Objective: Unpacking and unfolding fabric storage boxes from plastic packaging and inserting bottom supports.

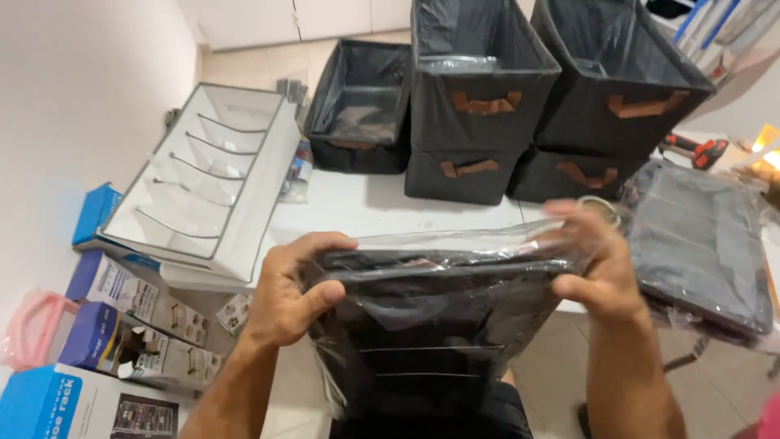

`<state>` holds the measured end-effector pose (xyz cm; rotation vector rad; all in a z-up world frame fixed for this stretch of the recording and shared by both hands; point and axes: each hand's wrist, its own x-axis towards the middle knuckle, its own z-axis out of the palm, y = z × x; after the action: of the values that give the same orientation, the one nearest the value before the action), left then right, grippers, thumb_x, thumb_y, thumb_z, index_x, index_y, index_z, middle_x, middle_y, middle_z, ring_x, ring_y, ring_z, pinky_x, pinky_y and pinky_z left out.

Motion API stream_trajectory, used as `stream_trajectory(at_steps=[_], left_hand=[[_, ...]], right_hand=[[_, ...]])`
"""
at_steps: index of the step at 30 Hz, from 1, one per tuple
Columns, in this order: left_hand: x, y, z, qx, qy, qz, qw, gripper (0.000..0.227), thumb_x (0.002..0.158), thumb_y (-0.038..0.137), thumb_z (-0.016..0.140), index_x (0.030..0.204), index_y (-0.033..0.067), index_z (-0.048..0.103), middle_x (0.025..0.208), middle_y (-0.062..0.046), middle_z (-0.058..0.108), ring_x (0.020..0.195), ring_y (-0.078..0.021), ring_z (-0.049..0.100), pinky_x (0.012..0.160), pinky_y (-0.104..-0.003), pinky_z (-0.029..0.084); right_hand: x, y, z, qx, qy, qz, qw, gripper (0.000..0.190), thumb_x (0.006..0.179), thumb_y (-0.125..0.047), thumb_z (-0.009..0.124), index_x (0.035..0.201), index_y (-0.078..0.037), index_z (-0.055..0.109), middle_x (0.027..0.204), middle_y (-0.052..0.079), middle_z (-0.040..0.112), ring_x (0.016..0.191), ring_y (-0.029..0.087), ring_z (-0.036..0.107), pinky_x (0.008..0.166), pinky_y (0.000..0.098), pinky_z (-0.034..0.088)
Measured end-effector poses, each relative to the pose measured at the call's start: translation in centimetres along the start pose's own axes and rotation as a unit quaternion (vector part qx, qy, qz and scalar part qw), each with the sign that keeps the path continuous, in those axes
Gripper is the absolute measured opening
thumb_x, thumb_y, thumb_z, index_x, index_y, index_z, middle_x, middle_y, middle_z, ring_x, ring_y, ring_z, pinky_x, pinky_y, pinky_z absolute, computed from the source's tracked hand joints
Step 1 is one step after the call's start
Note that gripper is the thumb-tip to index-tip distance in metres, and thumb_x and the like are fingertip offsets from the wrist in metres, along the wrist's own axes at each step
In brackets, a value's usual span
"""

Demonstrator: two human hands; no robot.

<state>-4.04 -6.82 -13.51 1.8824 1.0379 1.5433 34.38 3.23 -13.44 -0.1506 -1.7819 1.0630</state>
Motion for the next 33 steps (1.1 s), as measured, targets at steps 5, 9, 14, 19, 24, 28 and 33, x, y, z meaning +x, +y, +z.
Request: stream_trajectory(at_steps=[5,9,14,19,24,28,33], left_hand=[[1.1,2.0,1.2,0.031,0.064,-0.003,0.997,0.017,0.094,0.018,0.066,0.102,0.0061,0.074,0.101,-0.006,0.075,0.094,-0.0159,0.073,0.085,-0.027,0.059],[2.1,2.3,2.2,0.033,0.106,-0.008,0.994,0.018,0.096,0.017,0.062,0.089,0.0048,0.074,0.084,-0.004,0.074,0.08,-0.0142,0.069,0.073,-0.027,0.054],[3.2,-2.0,4.1,0.037,0.119,-0.047,0.991,0.022,0.097,0.018,0.062,0.085,0.006,0.075,0.081,-0.002,0.074,0.079,-0.0131,0.069,0.072,-0.026,0.054],[6.5,-8.5,5.3,-0.054,0.098,0.025,0.993,0.018,0.1,0.012,0.064,0.096,0.0076,0.081,0.082,-0.01,0.078,0.077,-0.0131,0.066,0.075,-0.031,0.056],[9.0,-12.7,6.0,-0.117,0.038,0.087,0.989,0.016,0.099,0.006,0.063,0.103,0.0041,0.079,0.105,-0.017,0.077,0.102,-0.0265,0.07,0.094,-0.042,0.053],[9.7,-15.9,6.0,-0.169,-0.037,0.094,0.98,0.019,0.098,-0.001,0.06,0.095,0.0069,0.077,0.121,-0.019,0.074,0.115,-0.0304,0.065,0.104,-0.047,0.047],[9.7,-17.5,5.0,-0.149,-0.095,0.0,0.984,0.023,0.087,-0.005,0.05,0.081,0.0043,0.071,0.123,-0.021,0.073,0.107,-0.0292,0.065,0.095,-0.043,0.049]], right_hand=[[-1.2,-0.9,1.1,-0.151,0.161,0.064,0.973,0.032,0.082,-0.014,0.08,0.11,-0.007,0.064,0.098,0.011,0.075,0.087,0.017,0.075,0.078,0.0251,0.062],[-0.9,-3.9,1.8,-0.158,0.181,0.076,0.968,0.034,0.083,-0.011,0.076,0.114,-0.006,0.062,0.098,0.013,0.075,0.087,0.017,0.076,0.078,0.0253,0.064],[-1.2,0.3,-1.1,-0.206,0.199,0.127,0.95,0.025,0.086,-0.012,0.076,0.108,-0.009,0.066,0.095,0.005,0.072,0.085,0.014,0.073,0.076,0.0212,0.056],[-0.7,7.9,-5.7,-0.256,0.262,0.044,0.93,0.006,0.098,-0.007,0.071,0.099,-0.004,0.076,0.071,0.008,0.063,0.065,0.008,0.054,0.064,0.027,0.049],[-1.3,10.3,-7.2,-0.252,0.212,0.006,0.944,0.011,0.099,-0.001,0.068,0.108,0.002,0.075,0.083,0.014,0.073,0.079,0.015,0.068,0.078,0.03,0.055],[-1.6,11.4,-8.9,-0.239,0.146,0.002,0.96,0.018,0.101,0.003,0.061,0.097,-0.002,0.078,0.096,0.014,0.076,0.093,0.015,0.066,0.086,0.0324,0.054],[-3.5,15.5,-11.7,-0.093,0.103,0.02,0.99,0.021,0.084,0.009,0.053,0.071,-0.001,0.066,0.104,0.026,0.071,0.078,0.019,0.062,0.071,0.0297,0.049]])
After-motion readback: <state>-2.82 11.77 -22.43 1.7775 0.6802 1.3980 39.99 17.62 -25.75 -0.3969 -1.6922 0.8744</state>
